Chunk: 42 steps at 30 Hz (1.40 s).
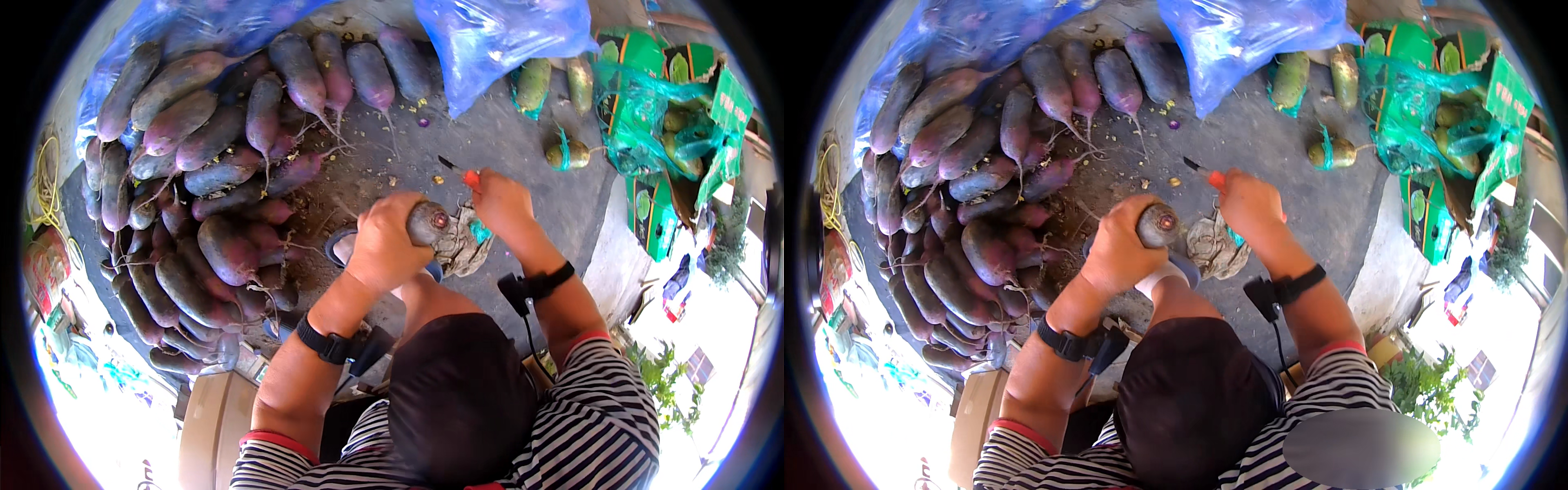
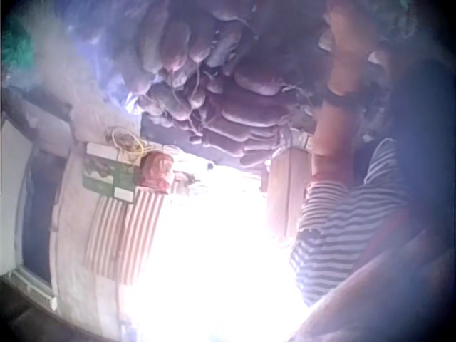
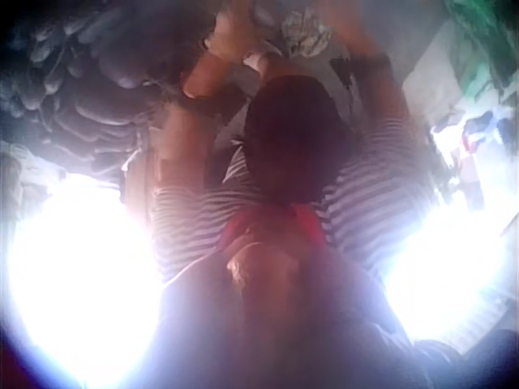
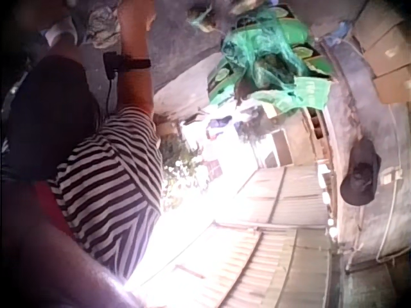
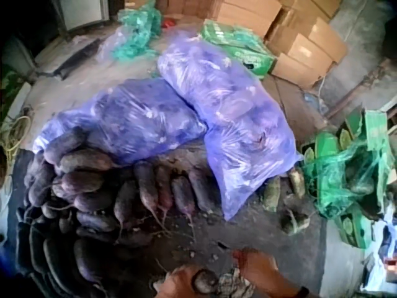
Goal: The person sits on the floor and peels a large pile of purple sweet potatoes using a small knife. They pick up each potato, remove the skin, and place the peeled potato back onto the pile.
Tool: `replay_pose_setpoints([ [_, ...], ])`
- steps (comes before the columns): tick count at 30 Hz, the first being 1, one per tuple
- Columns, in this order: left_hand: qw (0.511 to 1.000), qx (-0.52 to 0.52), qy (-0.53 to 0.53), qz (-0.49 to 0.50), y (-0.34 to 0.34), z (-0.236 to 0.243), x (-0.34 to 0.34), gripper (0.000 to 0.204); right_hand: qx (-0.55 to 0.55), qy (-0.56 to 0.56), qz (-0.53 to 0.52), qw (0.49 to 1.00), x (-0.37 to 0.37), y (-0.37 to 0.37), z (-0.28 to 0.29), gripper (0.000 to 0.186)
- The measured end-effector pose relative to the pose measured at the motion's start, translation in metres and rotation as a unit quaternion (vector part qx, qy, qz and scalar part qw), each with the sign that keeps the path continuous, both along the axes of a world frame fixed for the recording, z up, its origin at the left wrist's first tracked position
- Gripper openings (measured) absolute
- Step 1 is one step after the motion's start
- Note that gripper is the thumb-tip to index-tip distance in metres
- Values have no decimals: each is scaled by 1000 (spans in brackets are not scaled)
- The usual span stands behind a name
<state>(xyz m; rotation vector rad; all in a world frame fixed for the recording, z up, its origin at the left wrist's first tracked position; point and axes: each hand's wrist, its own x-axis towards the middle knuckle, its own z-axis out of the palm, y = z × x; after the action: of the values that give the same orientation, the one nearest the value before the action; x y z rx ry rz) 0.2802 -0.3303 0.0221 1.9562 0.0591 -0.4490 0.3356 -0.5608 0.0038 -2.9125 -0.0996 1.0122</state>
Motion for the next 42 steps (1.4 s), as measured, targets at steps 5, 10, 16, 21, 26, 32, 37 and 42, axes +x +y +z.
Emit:
replay_pose_setpoints([
  [5,995,-12,63,81,16,8,-7,63,78,-1,-21,997,-12,15,-3,30],
  [10,952,-128,95,263,56,53,-22,72,164,18,-22,986,-30,11,-16,26],
  [16,885,-56,15,462,186,97,-44,56,228,36,-33,972,-32,29,-9,21],
  [21,822,264,13,504,331,125,-69,62,229,33,-30,972,-27,33,-12,20],
  [26,742,477,66,465,476,99,-125,85,228,44,34,972,-30,36,-24,21],
  [32,730,481,337,350,530,68,-158,89,245,61,39,967,-40,43,-25,22],
  [37,755,47,369,540,482,77,-116,86,176,35,16,984,-38,24,-9,25],
  [42,764,399,241,446,520,66,-109,72,199,45,30,979,-46,59,-23,23],
])
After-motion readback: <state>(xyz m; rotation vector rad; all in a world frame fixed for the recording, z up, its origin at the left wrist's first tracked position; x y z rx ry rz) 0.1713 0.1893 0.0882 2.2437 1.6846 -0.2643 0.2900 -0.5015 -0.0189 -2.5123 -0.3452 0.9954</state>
